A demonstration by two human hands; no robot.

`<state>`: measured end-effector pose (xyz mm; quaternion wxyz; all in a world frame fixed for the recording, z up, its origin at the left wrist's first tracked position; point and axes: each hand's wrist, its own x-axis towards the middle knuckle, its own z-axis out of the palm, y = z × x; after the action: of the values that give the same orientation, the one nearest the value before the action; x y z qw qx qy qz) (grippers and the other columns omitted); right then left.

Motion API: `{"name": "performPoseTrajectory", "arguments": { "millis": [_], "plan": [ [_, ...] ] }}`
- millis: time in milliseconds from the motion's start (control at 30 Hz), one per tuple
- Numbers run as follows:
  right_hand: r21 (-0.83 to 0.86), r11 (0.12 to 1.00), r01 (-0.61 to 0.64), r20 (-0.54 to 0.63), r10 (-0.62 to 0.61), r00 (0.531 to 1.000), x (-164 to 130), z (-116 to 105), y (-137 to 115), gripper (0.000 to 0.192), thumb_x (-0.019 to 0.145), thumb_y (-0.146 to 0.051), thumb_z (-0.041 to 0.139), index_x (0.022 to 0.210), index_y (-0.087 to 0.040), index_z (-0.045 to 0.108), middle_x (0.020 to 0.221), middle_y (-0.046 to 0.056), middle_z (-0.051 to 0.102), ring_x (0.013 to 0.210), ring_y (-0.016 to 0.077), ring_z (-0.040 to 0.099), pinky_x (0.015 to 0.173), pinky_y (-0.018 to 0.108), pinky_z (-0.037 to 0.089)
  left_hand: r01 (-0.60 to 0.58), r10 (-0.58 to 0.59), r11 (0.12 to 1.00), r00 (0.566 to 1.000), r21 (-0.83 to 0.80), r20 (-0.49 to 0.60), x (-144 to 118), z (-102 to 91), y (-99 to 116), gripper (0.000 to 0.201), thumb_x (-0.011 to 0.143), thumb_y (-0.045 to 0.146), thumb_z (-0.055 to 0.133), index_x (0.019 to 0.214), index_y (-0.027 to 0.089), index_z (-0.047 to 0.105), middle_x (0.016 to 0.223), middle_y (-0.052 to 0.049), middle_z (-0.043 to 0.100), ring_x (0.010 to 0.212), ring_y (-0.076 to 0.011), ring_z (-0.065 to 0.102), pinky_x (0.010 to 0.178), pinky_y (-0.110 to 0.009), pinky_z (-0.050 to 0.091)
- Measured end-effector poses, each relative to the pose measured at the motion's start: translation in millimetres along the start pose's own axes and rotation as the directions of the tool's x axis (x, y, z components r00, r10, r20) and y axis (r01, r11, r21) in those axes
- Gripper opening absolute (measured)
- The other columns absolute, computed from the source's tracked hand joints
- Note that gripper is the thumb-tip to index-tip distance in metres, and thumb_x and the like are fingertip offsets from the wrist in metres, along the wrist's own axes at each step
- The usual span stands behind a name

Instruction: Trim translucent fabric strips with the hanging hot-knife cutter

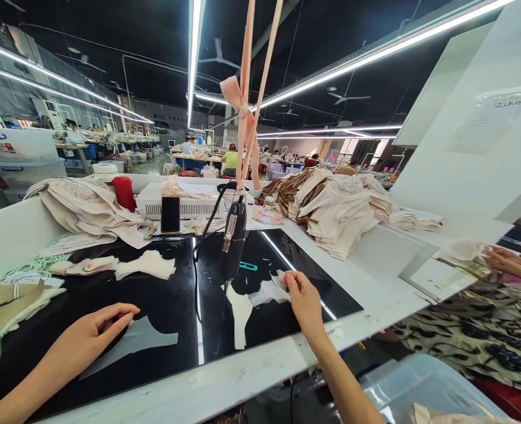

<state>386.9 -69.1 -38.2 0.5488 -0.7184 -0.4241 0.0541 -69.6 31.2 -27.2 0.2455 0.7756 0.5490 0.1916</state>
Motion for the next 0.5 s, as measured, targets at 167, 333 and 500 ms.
{"name": "performPoseTrajectory", "arguments": {
  "millis": [167, 333, 500],
  "plan": [
    [0.206, 0.978, -0.046, -0.218, 0.092, 0.971, 8.9, -4.7, 6.9, 0.039, 0.105, -0.053, 0.055, 0.109, -0.016, 0.068, 0.096, 0.004, 0.073, 0.081, 0.017, 0.071, 0.078, 0.036, 0.059, -0.026, 0.025, 1.0, 1.0, -0.011, -0.01, 0.6, 0.0, 0.3, 0.043, 0.095, 0.06, 0.05, 0.114, 0.033, 0.078, 0.098, 0.003, 0.08, 0.079, -0.0215, 0.071, 0.072, -0.026, 0.05],
    [0.337, 0.937, -0.093, -0.156, 0.153, 0.976, 14.5, -8.7, 4.2, 0.036, 0.104, -0.05, 0.061, 0.109, -0.015, 0.068, 0.094, 0.003, 0.074, 0.075, 0.0155, 0.071, 0.072, 0.033, 0.061, -0.027, 0.027, 1.0, 1.0, -0.001, -0.005, 1.7, 0.4, -0.7, 0.043, 0.095, 0.059, 0.049, 0.114, 0.033, 0.077, 0.098, 0.004, 0.08, 0.079, -0.0212, 0.072, 0.072, -0.025, 0.05],
    [0.355, 0.922, -0.157, -0.065, 0.192, 0.979, 19.6, -12.4, -4.7, 0.032, 0.106, -0.045, 0.06, 0.112, -0.015, 0.067, 0.095, 0.003, 0.073, 0.073, 0.0142, 0.071, 0.067, 0.03, 0.061, -0.027, 0.027, 1.0, 1.0, -0.005, 0.008, 4.4, 1.5, -4.2, 0.043, 0.094, 0.06, 0.05, 0.115, 0.034, 0.077, 0.105, 0.004, 0.08, 0.082, -0.0212, 0.072, 0.074, -0.026, 0.051]
  ]
}}
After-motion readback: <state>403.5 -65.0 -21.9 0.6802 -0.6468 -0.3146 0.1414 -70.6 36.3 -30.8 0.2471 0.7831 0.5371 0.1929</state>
